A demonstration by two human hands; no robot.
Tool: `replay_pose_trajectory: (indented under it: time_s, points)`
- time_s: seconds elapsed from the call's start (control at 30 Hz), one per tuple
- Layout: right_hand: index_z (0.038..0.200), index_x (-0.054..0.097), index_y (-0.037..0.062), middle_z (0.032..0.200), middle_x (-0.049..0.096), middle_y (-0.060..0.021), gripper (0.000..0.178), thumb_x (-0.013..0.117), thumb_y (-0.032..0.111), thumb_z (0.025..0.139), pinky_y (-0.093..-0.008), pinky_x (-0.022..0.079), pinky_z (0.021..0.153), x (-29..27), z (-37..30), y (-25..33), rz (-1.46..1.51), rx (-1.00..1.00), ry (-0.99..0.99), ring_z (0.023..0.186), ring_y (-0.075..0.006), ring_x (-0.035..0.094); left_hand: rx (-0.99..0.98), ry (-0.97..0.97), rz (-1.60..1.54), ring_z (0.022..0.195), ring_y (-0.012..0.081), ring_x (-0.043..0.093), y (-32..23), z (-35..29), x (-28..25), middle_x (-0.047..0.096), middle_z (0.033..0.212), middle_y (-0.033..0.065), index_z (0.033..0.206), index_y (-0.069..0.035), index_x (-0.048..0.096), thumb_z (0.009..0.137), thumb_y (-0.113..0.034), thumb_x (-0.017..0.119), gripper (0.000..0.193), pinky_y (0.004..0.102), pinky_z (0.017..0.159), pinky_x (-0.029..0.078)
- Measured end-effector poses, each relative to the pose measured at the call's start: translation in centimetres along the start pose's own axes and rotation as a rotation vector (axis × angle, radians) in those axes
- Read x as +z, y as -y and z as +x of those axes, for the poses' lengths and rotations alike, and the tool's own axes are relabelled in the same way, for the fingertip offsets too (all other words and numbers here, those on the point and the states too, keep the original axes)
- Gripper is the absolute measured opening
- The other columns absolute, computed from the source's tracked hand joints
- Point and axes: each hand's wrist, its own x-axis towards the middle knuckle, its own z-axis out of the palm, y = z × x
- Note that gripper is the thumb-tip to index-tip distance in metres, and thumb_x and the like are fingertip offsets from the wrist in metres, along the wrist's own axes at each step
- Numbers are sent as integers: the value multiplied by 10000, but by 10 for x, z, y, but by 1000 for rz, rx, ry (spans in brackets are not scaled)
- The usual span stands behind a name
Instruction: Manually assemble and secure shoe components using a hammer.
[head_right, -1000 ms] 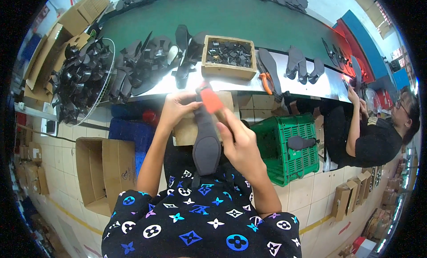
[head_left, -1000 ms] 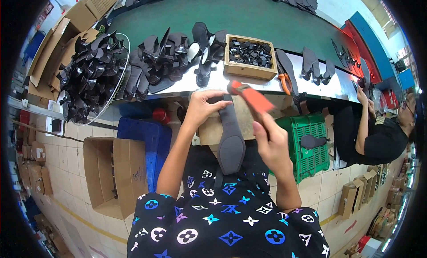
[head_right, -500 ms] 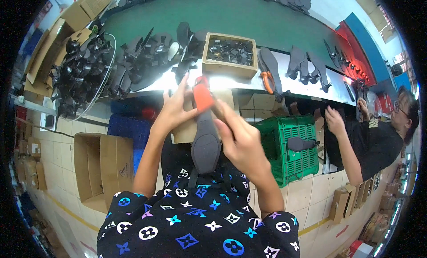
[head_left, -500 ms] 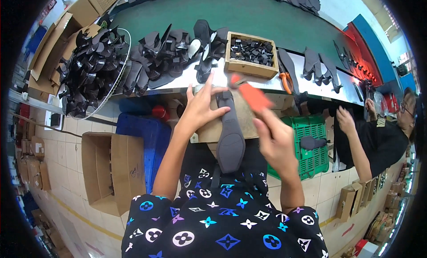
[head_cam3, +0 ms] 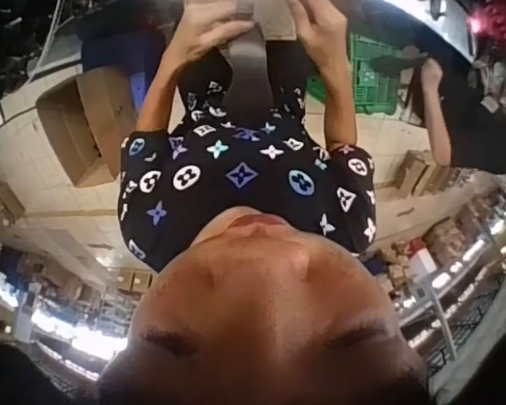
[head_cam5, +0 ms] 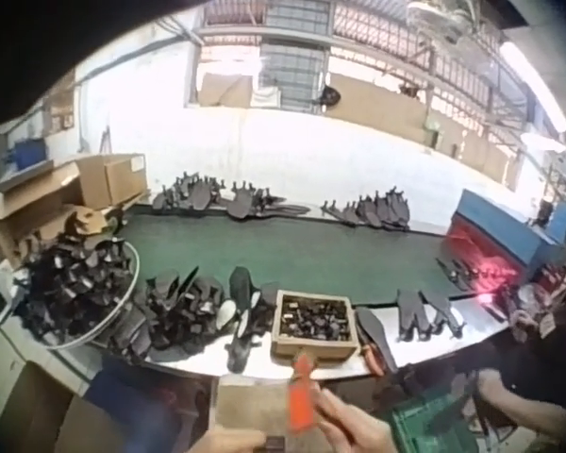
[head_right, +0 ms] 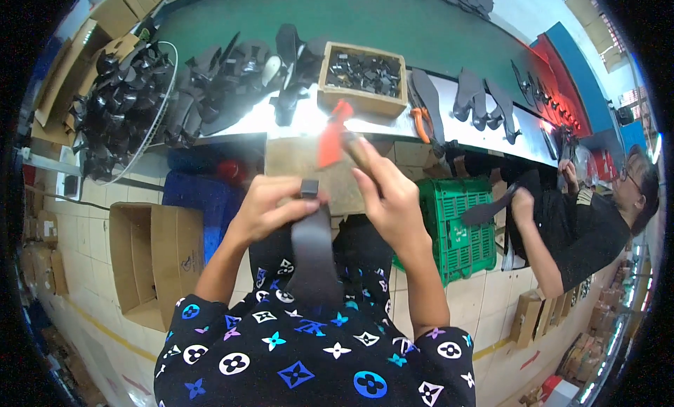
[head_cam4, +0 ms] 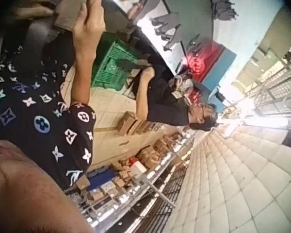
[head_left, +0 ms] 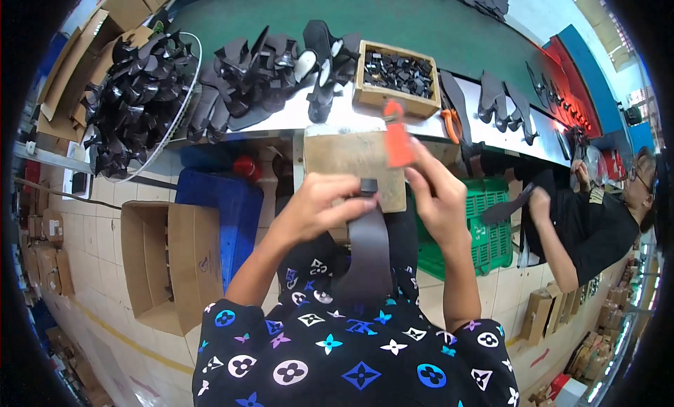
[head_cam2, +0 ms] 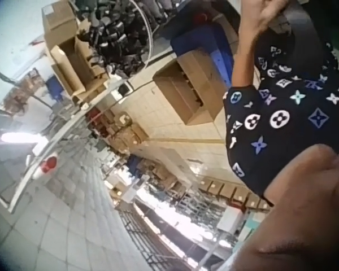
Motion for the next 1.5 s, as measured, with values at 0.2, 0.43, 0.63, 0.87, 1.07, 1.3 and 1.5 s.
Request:
replay_pose_trajectory:
  time_s: [0.2,0.43,0.63,0.87,1.07,1.3,1.5]
  points:
    - [1298,644,54,1135,668,-162,417,689,205,912,-415,505,852,17,5,-16,-222,-299,404,1042,-327,643,-319,150,-470,900,162,683,-64,-32,15,735,959,86,1037,10,746,952,-147,659,199,303,817,516]
    - [932,664,2,929,630,-130,586,564,577,975,-431,485,862,13,-30,31,1161,272,453,920,-274,592,-359,260,-828,1053,194,620,-71,-31,34,671,1056,105,1059,44,652,1064,-258,514,332,327,929,466]
    - [880,674,33,910,636,-112,529,582,545,978,-411,466,831,7,-30,39,1280,205,454,882,-254,567,-330,344,-794,1056,275,604,-73,-37,43,626,1055,181,1122,53,614,1080,-318,455,406,361,961,452]
    - [901,660,34,888,634,-105,596,508,603,989,-409,478,845,4,-39,48,1207,298,401,871,-253,573,-430,378,-860,1047,289,600,-76,-39,42,615,1069,188,1096,45,620,1082,-300,455,383,363,946,457]
    - [887,649,50,874,633,-107,582,514,608,984,-410,466,855,-1,-44,46,1180,264,377,879,-239,564,-426,414,-823,1047,272,603,-75,-40,49,618,1054,178,1074,39,627,1082,-303,460,381,359,941,460]
    - [977,686,11,944,681,-142,543,565,541,976,-461,421,1032,-9,-42,57,1009,333,249,1112,-363,614,-457,381,-738,1034,300,608,-80,-29,41,623,1078,188,1072,60,609,1081,-304,452,397,373,923,466]
    - [1057,732,8,1021,770,-153,248,671,189,901,-513,326,1121,-34,-44,51,573,118,278,1132,-336,696,-259,385,-338,1037,388,593,-82,-19,47,601,1113,254,1139,65,536,1061,-249,445,336,436,903,454]
